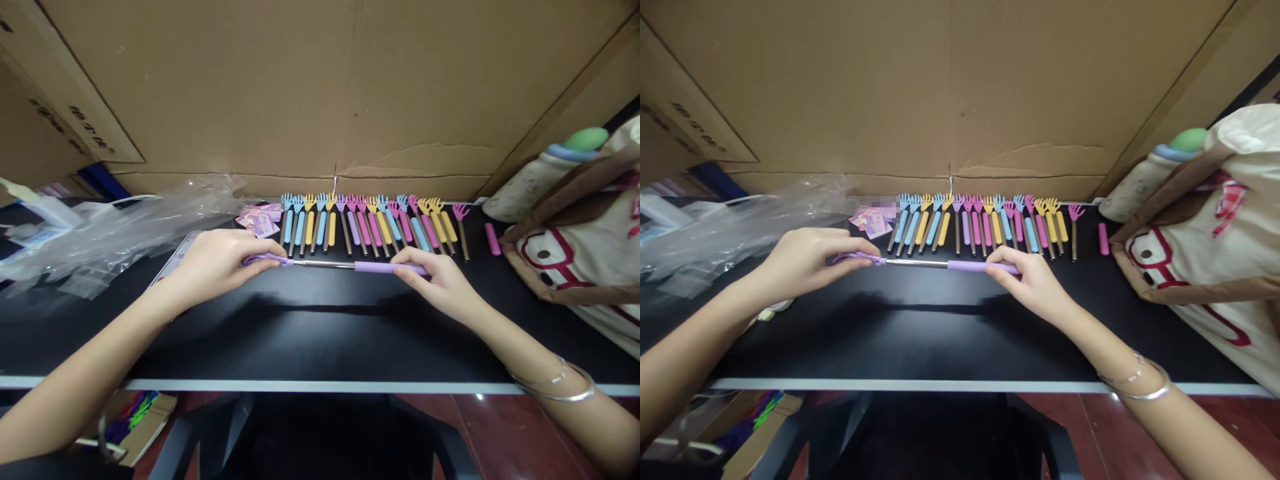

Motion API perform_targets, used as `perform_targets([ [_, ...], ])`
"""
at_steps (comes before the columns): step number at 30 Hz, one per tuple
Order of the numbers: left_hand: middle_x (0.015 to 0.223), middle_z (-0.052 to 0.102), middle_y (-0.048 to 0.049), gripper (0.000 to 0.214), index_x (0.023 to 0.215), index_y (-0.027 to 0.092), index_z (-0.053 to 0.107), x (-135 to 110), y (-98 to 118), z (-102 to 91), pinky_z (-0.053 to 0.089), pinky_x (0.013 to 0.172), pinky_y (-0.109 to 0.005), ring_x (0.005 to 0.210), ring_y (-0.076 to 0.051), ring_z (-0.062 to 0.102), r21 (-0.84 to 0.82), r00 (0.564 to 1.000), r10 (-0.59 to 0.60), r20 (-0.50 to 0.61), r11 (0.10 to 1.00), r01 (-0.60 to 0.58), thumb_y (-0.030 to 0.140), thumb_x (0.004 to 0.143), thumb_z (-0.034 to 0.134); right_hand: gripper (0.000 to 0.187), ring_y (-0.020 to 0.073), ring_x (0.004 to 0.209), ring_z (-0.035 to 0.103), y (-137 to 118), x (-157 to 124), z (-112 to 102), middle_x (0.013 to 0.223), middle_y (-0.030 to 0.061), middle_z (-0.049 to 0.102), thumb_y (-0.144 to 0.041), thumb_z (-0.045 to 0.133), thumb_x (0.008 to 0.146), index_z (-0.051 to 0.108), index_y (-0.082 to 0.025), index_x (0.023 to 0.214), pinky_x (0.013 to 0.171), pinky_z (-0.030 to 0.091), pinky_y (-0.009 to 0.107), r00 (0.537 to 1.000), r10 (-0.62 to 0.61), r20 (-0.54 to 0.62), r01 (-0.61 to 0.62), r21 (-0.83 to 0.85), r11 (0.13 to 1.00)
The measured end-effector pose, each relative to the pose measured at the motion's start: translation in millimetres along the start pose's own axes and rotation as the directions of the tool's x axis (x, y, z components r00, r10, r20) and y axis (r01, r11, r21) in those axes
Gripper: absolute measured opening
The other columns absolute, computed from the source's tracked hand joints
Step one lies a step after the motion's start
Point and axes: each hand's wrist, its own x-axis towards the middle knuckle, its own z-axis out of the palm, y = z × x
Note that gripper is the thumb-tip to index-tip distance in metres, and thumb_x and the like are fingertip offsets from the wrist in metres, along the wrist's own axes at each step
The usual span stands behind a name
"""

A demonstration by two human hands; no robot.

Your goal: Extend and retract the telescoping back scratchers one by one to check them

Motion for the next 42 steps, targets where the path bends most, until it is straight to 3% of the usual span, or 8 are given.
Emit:
perform_targets([
  [7,0.096,0.071,0.0025,0.029,0.101,0.028,0.066,3.6,9.4,-0.6,0.038,0.068,-0.022,0.083,-0.014,0.064,-0.063,0.998,-0.021,0.059,0.998,0.024,0.044,0.097,0.042,0.029,0.0141,0.062,0.055,-3.7,-1.1,0.2,0.074,0.0023,0.063,-0.045,0.049,0.092,0.062,-0.02,0.086,0.058,0.038,0.026,0.999,-0.047,-0.021,0.046,-0.054,0.997],
  [13,0.086,0.071,0.0016,0.03,0.099,0.028,0.068,4.1,19.8,2.2,0.036,0.061,-0.023,0.074,-0.014,0.063,0.003,0.992,0.072,0.108,0.997,-0.073,0.047,0.095,0.045,0.029,0.0115,0.055,0.054,-12.3,-2.2,4.9,0.07,0.0,0.064,-0.046,0.05,0.093,0.063,-0.021,0.088,0.055,0.037,0.024,0.993,-0.119,-0.003,0.118,-0.142,0.983],
  [19,0.084,0.071,0.001,0.028,0.093,0.027,0.07,4.5,19.3,7.0,0.038,0.06,-0.024,0.078,-0.014,0.064,0.068,0.995,0.097,-0.02,0.993,-0.096,0.042,0.095,0.047,0.027,0.0113,0.051,0.053,-7.9,-3.9,7.6,0.07,-0.0005,0.065,-0.048,0.052,0.091,0.062,-0.023,0.092,0.055,0.037,0.024,0.992,-0.129,-0.012,0.124,-0.207,0.97],
  [24,0.086,0.073,0.0029,0.023,0.092,0.027,0.071,3.7,21.0,6.4,0.039,0.063,-0.023,0.078,-0.013,0.065,0.026,0.986,0.085,-0.143,0.996,-0.082,0.04,0.094,0.051,0.024,0.0132,0.056,0.057,-5.5,-3.5,12.2,0.076,0.0009,0.067,-0.046,0.052,0.092,0.059,-0.023,0.092,0.057,0.039,0.025,0.995,-0.097,0.007,0.097,-0.171,0.981],
  [34,0.085,0.073,0.0013,0.026,0.09,0.022,0.066,3.9,21.3,13.0,0.04,0.062,-0.021,0.072,-0.012,0.065,-0.162,0.998,0.016,-0.066,0.986,-0.027,0.041,0.093,0.05,0.019,0.0135,0.061,0.056,-9.5,-3.0,15.9,0.078,0.0027,0.064,-0.039,0.05,0.092,0.055,-0.021,0.092,0.057,0.04,0.024,0.996,-0.092,0.009,0.093,-0.065,0.994],
  [42,0.083,0.073,0.0019,0.02,0.087,0.021,0.066,3.3,21.4,15.6,0.04,0.062,-0.02,0.072,-0.011,0.066,-0.181,0.989,0.067,-0.134,0.979,-0.091,0.036,0.093,0.054,0.016,0.0101,0.052,0.045,-12.0,-4.1,18.3,0.063,-0.002,0.053,-0.035,0.051,0.09,0.054,-0.02,0.085,0.052,0.034,0.023,0.998,-0.052,0.048,0.048,0.077,0.996],
])
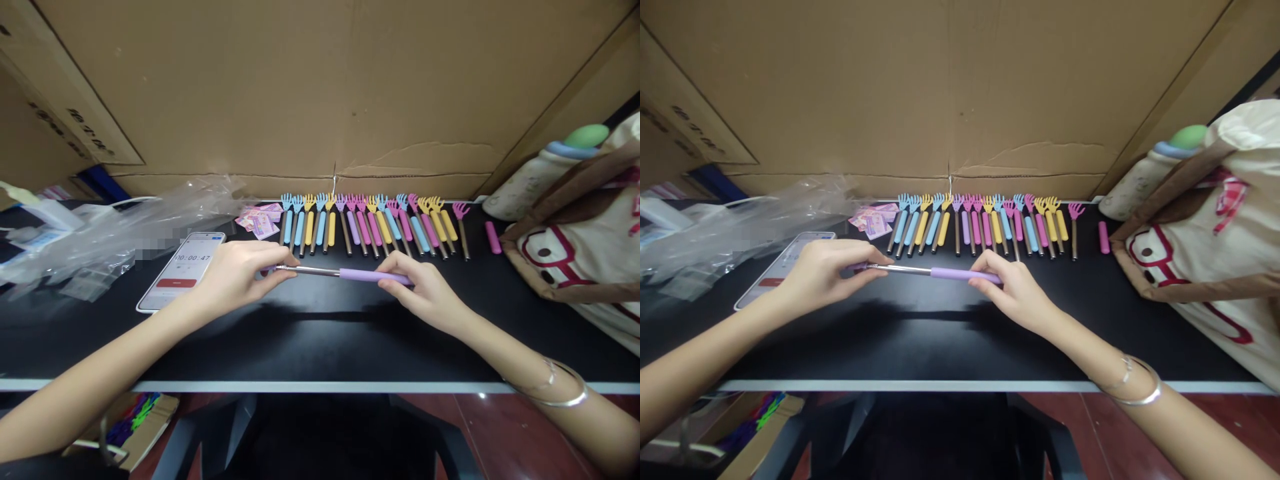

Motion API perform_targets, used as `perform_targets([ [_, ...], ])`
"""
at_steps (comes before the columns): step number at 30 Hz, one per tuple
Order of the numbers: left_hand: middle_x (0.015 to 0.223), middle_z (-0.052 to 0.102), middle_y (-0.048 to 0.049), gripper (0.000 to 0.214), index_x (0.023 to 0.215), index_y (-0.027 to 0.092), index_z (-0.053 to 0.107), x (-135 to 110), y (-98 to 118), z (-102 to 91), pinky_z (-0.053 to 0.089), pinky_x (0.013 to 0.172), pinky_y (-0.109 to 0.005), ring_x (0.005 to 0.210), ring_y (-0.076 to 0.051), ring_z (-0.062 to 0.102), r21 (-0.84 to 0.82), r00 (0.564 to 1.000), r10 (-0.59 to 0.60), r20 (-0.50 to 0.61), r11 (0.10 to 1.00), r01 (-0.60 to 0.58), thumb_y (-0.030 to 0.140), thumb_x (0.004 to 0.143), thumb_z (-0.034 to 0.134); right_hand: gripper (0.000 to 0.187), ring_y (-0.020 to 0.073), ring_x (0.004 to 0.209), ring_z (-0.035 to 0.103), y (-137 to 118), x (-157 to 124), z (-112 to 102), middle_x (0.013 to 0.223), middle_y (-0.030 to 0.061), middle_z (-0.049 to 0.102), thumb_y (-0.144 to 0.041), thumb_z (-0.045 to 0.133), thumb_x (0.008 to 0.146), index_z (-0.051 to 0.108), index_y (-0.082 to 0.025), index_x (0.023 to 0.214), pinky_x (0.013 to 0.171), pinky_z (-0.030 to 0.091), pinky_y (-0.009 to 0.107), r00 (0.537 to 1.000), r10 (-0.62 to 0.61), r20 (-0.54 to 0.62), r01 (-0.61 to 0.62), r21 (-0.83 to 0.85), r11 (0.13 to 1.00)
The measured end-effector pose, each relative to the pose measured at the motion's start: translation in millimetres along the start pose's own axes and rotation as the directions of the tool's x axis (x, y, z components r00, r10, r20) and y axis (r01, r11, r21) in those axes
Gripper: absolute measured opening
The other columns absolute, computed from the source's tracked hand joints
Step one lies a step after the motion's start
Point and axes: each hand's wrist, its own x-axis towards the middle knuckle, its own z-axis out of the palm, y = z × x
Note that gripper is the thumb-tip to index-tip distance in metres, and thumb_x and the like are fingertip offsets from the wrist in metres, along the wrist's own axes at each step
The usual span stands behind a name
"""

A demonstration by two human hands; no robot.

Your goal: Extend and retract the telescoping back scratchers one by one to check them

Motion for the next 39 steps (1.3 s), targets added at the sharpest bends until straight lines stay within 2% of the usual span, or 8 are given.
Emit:
perform_targets([
  [6,0.084,0.073,0.0016,0.022,0.088,0.021,0.066,2.0,0.4,0.5,0.039,0.061,-0.02,0.071,-0.012,0.065,0.014,1.0,0.002,0.01,1.0,-0.002,0.037,0.093,0.052,0.02,0.0096,0.045,0.04,-2.7,-1.0,0.0,0.053,-0.0061,0.043,-0.039,0.051,0.092,0.051,-0.02,0.086,0.049,0.03,0.023,0.992,0.107,0.059,-0.114,0.119,0.986],
  [10,0.083,0.073,0.0028,0.021,0.088,0.023,0.066,5.1,-2.0,-0.3,0.038,0.061,-0.021,0.069,-0.012,0.065,0.017,0.998,-0.035,0.045,0.999,0.034,0.039,0.092,0.053,0.019,0.0087,0.044,0.043,-4.5,0.4,-3.4,0.056,-0.0047,0.049,-0.039,0.051,0.091,0.054,-0.02,0.087,0.048,0.032,0.023,0.996,0.083,0.02,-0.084,0.041,0.996],
  [15,0.08,0.073,0.0043,0.023,0.094,0.024,0.066,5.9,-3.9,-3.4,0.037,0.06,-0.02,0.066,-0.012,0.065,-0.036,0.985,-0.094,0.144,0.994,0.101,0.043,0.091,0.054,0.018,0.0078,0.037,0.046,-4.9,-1.9,-7.7,0.051,-0.0068,0.052,-0.037,0.053,0.092,0.055,-0.02,0.09,0.045,0.036,0.021,0.999,0.041,-0.002,-0.041,-0.006,0.999],
  [21,0.077,0.072,0.0037,0.031,0.102,0.024,0.066,4.2,-2.4,-4.0,0.039,0.062,-0.02,0.065,-0.012,0.064,-0.084,0.954,-0.112,0.279,0.987,0.14,0.047,0.094,0.048,0.016,0.0075,0.042,0.053,-0.8,-4.2,-8.4,0.057,-0.0054,0.06,-0.036,0.056,0.094,0.058,-0.02,0.092,0.047,0.04,0.019,0.982,-0.176,-0.061,0.161,-0.197,0.967],
  [26,0.097,0.075,-0.0002,0.033,0.107,0.022,0.069,4.2,-4.8,-2.9,0.043,0.073,-0.019,0.082,-0.015,0.069,-0.123,0.962,-0.028,0.272,0.99,0.064,0.043,0.096,0.045,0.017,0.0073,0.049,0.058,0.4,-2.7,-5.5,0.07,-0.002,0.068,-0.035,0.051,0.097,0.057,-0.019,0.096,0.05,0.044,0.018,0.933,-0.353,-0.066,0.314,-0.328,0.891],
  [32,0.084,0.074,-0.0008,0.032,0.106,0.019,0.069,6.8,-6.7,-8.2,0.042,0.066,-0.018,0.07,-0.012,0.067,-0.181,0.936,0.01,0.352,0.982,0.058,0.037,0.097,0.045,0.015,0.0102,0.061,0.065,1.0,0.0,-4.8,0.082,0.001,0.072,-0.03,0.05,0.098,0.059,-0.019,0.1,0.059,0.049,0.02,0.856,-0.516,-0.044,0.431,-0.489,0.758],
  [36,0.078,0.072,0.0007,0.029,0.104,0.018,0.069,8.4,-6.4,-8.5,0.041,0.064,-0.017,0.066,-0.01,0.065,-0.206,0.919,-0.002,0.395,0.974,0.091,0.035,0.097,0.046,0.014,0.0116,0.06,0.065,2.2,0.5,-4.9,0.078,0.0007,0.071,-0.027,0.051,0.097,0.061,-0.018,0.101,0.058,0.049,0.021,0.825,-0.565,-0.021,0.454,-0.569,0.685],
  [39,0.089,0.075,-0.0004,0.028,0.106,0.019,0.069,7.6,-6.7,-4.5,0.043,0.068,-0.018,0.074,-0.012,0.068,-0.203,0.943,-0.002,0.333,0.976,0.074,0.035,0.096,0.049,0.014,0.0116,0.061,0.066,2.7,0.8,-4.8,0.081,0.0012,0.072,-0.029,0.051,0.097,0.061,-0.019,0.101,0.058,0.049,0.021,0.841,-0.54,-0.045,0.43,-0.55,0.716],
])
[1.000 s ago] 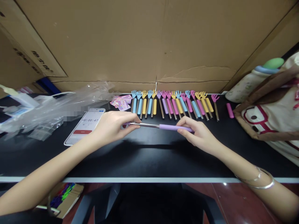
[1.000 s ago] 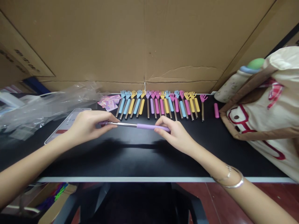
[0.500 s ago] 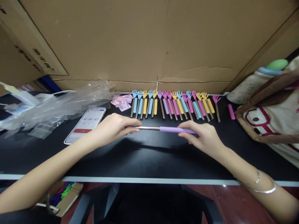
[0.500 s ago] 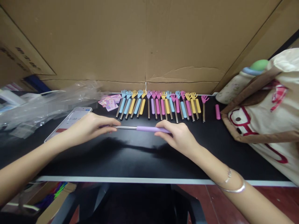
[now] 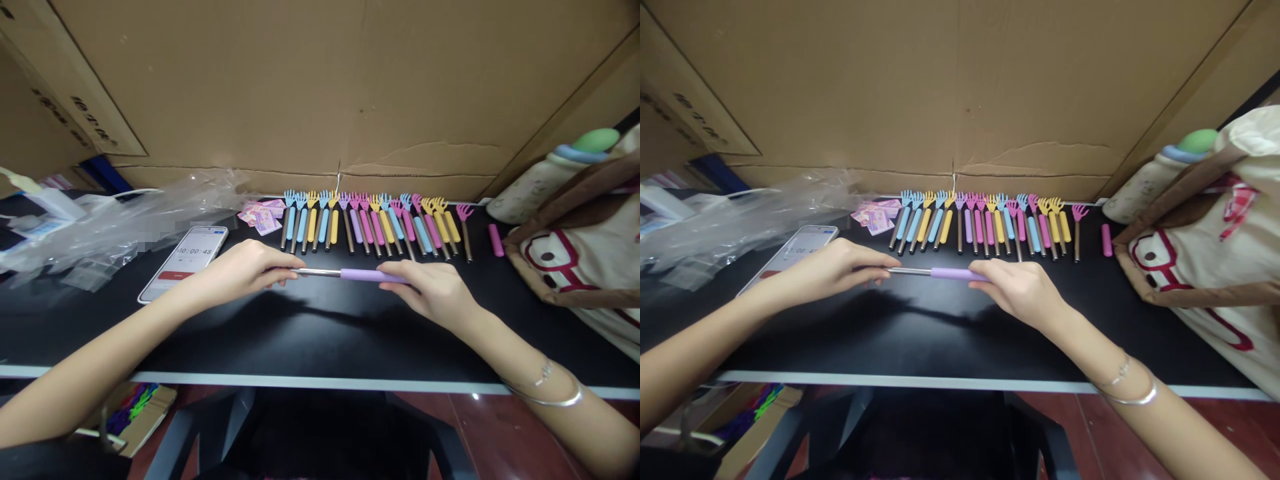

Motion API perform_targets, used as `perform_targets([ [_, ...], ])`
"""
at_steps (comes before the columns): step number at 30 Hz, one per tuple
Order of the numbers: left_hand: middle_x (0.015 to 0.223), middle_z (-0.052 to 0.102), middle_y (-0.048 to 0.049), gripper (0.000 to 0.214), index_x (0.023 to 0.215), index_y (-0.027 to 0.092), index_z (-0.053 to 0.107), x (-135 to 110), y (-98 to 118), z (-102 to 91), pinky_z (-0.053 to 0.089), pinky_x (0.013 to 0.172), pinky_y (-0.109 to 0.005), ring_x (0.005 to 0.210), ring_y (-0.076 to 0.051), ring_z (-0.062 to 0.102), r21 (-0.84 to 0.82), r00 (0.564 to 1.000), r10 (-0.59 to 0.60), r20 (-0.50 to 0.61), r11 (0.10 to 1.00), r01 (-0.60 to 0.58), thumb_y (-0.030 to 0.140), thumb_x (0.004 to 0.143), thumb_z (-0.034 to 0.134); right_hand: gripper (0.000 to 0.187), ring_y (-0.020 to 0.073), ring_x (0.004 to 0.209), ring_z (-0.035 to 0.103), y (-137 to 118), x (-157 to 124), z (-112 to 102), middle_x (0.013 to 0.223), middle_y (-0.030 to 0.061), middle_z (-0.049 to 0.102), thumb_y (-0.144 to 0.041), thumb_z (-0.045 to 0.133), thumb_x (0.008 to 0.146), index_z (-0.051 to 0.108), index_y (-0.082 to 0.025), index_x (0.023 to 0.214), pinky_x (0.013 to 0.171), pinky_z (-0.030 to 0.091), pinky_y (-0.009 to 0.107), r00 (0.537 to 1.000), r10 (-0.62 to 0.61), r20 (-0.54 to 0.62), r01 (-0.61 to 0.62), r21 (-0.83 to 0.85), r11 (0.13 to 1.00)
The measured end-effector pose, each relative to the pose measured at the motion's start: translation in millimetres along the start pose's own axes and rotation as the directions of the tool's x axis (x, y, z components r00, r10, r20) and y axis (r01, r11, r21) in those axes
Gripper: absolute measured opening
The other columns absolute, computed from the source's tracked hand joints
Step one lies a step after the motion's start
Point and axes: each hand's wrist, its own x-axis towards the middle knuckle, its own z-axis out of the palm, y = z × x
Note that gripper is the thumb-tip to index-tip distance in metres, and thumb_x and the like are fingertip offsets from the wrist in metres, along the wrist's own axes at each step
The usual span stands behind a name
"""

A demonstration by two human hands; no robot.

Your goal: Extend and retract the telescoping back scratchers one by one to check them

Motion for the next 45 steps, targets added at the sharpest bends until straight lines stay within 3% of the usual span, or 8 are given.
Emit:
perform_targets([
  [7,0.101,0.075,0.0006,0.031,0.109,0.024,0.07,1.0,-1.3,8.5,0.045,0.074,-0.022,0.085,-0.017,0.071,0.104,0.988,-0.039,-0.146,0.993,0.055,0.041,0.094,0.049,0.015,0.0114,0.063,0.064,-0.1,3.2,-1.8,0.082,0.0014,0.07,-0.033,0.051,0.096,0.059,-0.02,0.098,0.058,0.048,0.021,0.979,0.186,0.08,-0.196,0.143,0.97],
  [12,0.097,0.075,0.005,0.028,0.11,0.03,0.068,1.7,1.0,0.6,0.042,0.069,-0.022,0.082,-0.015,0.069,0.169,0.991,-0.095,-0.092,0.979,0.109,0.043,0.093,0.049,0.015,0.0096,0.057,0.06,3.9,3.0,-7.1,0.077,-0.0008,0.068,-0.034,0.051,0.096,0.058,-0.021,0.1,0.057,0.045,0.02,0.958,0.235,0.162,-0.264,0.188,0.946],
  [20,0.095,0.073,0.0071,0.027,0.108,0.033,0.067,-3.4,-5.1,-12.7,0.036,0.064,-0.02,0.075,-0.012,0.064,0.257,0.972,-0.142,-0.185,0.948,0.187,0.044,0.094,0.046,0.016,0.0091,0.056,0.06,16.6,-1.2,-13.7,0.077,-0.0012,0.067,-0.034,0.052,0.095,0.059,-0.02,0.096,0.058,0.044,0.02,0.924,0.351,0.152,-0.376,0.207,0.903],
  [25,0.088,0.073,0.0071,0.024,0.106,0.034,0.066,-3.1,-3.3,-10.4,0.034,0.063,-0.022,0.072,-0.014,0.064,0.309,0.973,-0.21,-0.099,0.923,0.231,0.044,0.093,0.048,0.021,0.0128,0.068,0.063,13.6,-1.1,-12.7,0.085,0.0,0.069,-0.04,0.051,0.095,0.063,-0.022,0.095,0.061,0.042,0.024,0.932,0.327,0.154,-0.335,0.025,0.942],
  [28,0.085,0.073,0.0061,0.024,0.105,0.033,0.065,-1.0,-2.1,-8.4,0.035,0.064,-0.022,0.075,-0.015,0.064,0.307,0.973,-0.232,-0.005,0.925,0.222,0.045,0.093,0.048,0.024,0.0152,0.076,0.061,15.2,-2.4,-11.3,0.087,0.0025,0.067,-0.041,0.05,0.095,0.065,-0.022,0.095,0.063,0.042,0.025,0.929,0.294,0.225,-0.297,-0.022,0.955],
  [34,0.105,0.07,0.0062,0.024,0.103,0.036,0.069,4.3,-12.6,-0.3,0.037,0.073,-0.021,0.095,-0.014,0.064,0.223,0.98,-0.14,0.14,0.969,0.107,0.046,0.093,0.049,0.027,0.0159,0.076,0.059,24.0,-8.2,-4.5,0.086,0.0036,0.062,-0.044,0.047,0.096,0.065,-0.023,0.093,0.063,0.041,0.026,0.867,0.253,0.429,-0.266,-0.029,0.963],
  [40,0.091,0.071,0.0065,0.02,0.103,0.032,0.066,4.9,-16.4,-2.8,0.035,0.063,-0.02,0.079,-0.013,0.064,0.215,0.945,-0.241,0.223,0.957,0.193,0.042,0.091,0.052,0.019,0.0145,0.072,0.057,25.8,-11.5,-2.1,0.08,0.0006,0.06,-0.041,0.055,0.092,0.06,-0.023,0.09,0.061,0.039,0.024,0.816,0.297,0.495,-0.341,-0.003,0.94],
  [45,0.107,0.069,0.0053,0.02,0.105,0.032,0.064,1.2,-12.0,-3.5,0.039,0.071,-0.021,0.095,-0.015,0.063,0.237,0.956,-0.208,0.208,0.959,0.157,0.039,0.091,0.051,0.022,0.0155,0.076,0.057,28.6,-12.2,-2.7,0.084,0.0026,0.06,-0.041,0.049,0.094,0.059,-0.022,0.091,0.065,0.041,0.026,0.813,0.253,0.524,-0.331,0.059,0.942],
])
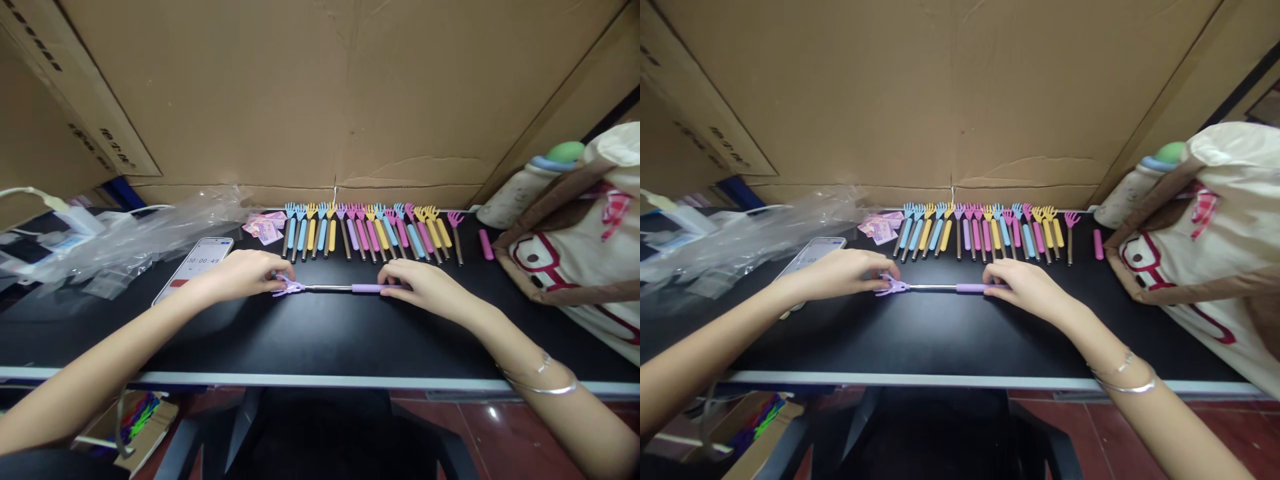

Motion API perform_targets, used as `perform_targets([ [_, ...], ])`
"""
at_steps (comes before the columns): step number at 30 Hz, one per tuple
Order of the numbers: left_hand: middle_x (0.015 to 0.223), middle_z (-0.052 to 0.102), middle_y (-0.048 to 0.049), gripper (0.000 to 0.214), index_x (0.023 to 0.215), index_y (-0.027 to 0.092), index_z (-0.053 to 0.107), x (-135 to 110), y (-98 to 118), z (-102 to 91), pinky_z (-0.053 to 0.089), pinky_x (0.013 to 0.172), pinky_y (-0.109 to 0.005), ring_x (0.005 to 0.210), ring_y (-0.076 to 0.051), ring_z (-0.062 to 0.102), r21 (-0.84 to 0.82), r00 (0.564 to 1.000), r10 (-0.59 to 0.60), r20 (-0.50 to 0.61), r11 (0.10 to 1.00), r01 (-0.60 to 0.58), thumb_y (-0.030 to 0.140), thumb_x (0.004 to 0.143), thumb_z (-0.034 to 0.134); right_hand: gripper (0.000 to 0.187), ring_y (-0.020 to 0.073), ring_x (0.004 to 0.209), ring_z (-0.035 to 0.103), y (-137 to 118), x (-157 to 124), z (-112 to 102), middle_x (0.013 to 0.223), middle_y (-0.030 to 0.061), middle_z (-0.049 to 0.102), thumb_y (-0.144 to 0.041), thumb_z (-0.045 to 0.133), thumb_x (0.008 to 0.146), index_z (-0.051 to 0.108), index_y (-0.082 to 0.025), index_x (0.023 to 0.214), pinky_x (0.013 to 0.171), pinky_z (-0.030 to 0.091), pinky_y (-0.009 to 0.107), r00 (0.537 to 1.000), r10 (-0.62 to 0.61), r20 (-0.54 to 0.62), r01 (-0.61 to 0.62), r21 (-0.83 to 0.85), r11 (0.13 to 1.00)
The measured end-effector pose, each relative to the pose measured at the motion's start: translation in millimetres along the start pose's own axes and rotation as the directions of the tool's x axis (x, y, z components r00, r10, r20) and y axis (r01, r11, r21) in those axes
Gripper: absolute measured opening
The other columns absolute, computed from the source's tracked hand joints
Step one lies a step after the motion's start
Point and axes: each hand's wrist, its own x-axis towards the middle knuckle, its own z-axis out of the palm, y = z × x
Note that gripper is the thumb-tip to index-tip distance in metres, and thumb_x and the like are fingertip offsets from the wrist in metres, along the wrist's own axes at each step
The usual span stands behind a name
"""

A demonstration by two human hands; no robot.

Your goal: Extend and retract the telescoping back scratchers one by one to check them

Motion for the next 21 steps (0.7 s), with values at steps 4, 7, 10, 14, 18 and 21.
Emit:
perform_targets([
  [4,0.113,0.067,0.0013,0.031,0.117,0.032,0.058,-8.5,5.5,6.2,0.043,0.079,-0.026,0.102,-0.02,0.063,0.03,0.999,-0.045,-0.029,0.998,0.046,0.046,0.09,0.053,0.017,0.0168,0.08,0.058,4.1,-4.5,-1.9,0.092,0.0039,0.061,-0.036,0.05,0.093,0.059,-0.022,0.098,0.068,0.044,0.027,1.0,0.009,0.028,-0.01,0.021,1.0],
  [7,0.114,0.065,-0.002,0.039,0.122,0.029,0.055,-16.6,11.5,13.8,0.046,0.082,-0.03,0.103,-0.023,0.062,0.052,0.994,-0.083,-0.074,0.995,0.087,0.048,0.088,0.056,0.016,0.018,0.084,0.059,9.2,-12.3,-3.1,0.096,0.005,0.061,-0.032,0.051,0.091,0.058,-0.022,0.101,0.071,0.046,0.029,0.999,0.032,0.025,-0.032,0.03,0.999],
  [10,0.113,0.064,-0.0031,0.035,0.122,0.028,0.055,-23.0,15.3,23.6,0.048,0.084,-0.03,0.103,-0.023,0.063,0.051,0.987,-0.093,-0.135,0.994,0.101,0.041,0.09,0.054,0.016,0.018,0.08,0.059,14.6,-20.3,-2.3,0.094,0.006,0.061,-0.033,0.049,0.092,0.058,-0.021,0.099,0.069,0.047,0.029,0.999,0.033,0.002,-0.034,0.036,0.999],
  [14,0.114,0.063,-0.0047,0.032,0.122,0.025,0.055,-27.9,16.7,37.0,0.049,0.087,-0.031,0.105,-0.022,0.062,0.042,0.967,-0.108,-0.229,0.992,0.121,0.036,0.093,0.047,0.019,0.0176,0.079,0.059,16.9,-27.7,1.7,0.092,0.0065,0.06,-0.033,0.045,0.095,0.059,-0.021,0.096,0.07,0.048,0.03,0.999,0.022,-0.029,-0.021,0.046,0.999],
  [18,0.114,0.064,-0.0055,0.035,0.127,0.026,0.052,-31.9,20.6,46.9,0.05,0.086,-0.032,0.106,-0.023,0.06,0.068,0.944,-0.143,-0.298,0.983,0.171,0.038,0.095,0.045,0.021,0.0192,0.086,0.06,13.5,-36.1,5.7,0.096,0.0076,0.061,-0.032,0.041,0.096,0.059,-0.02,0.1,0.075,0.049,0.032,0.998,0.033,-0.059,-0.032,0.022,0.999],
  [21,0.118,0.064,-0.0057,0.038,0.131,0.024,0.05,-36.2,28.0,51.2,0.049,0.089,-0.034,0.11,-0.024,0.058,0.038,0.924,-0.189,-0.331,0.976,0.214,0.036,0.096,0.044,0.025,0.0211,0.091,0.06,8.8,-44.6,8.3,0.101,0.0092,0.061,-0.032,0.041,0.097,0.059,-0.021,0.108,0.077,0.051,0.034,0.995,0.042,-0.094,-0.044,-0.021,0.999],
])
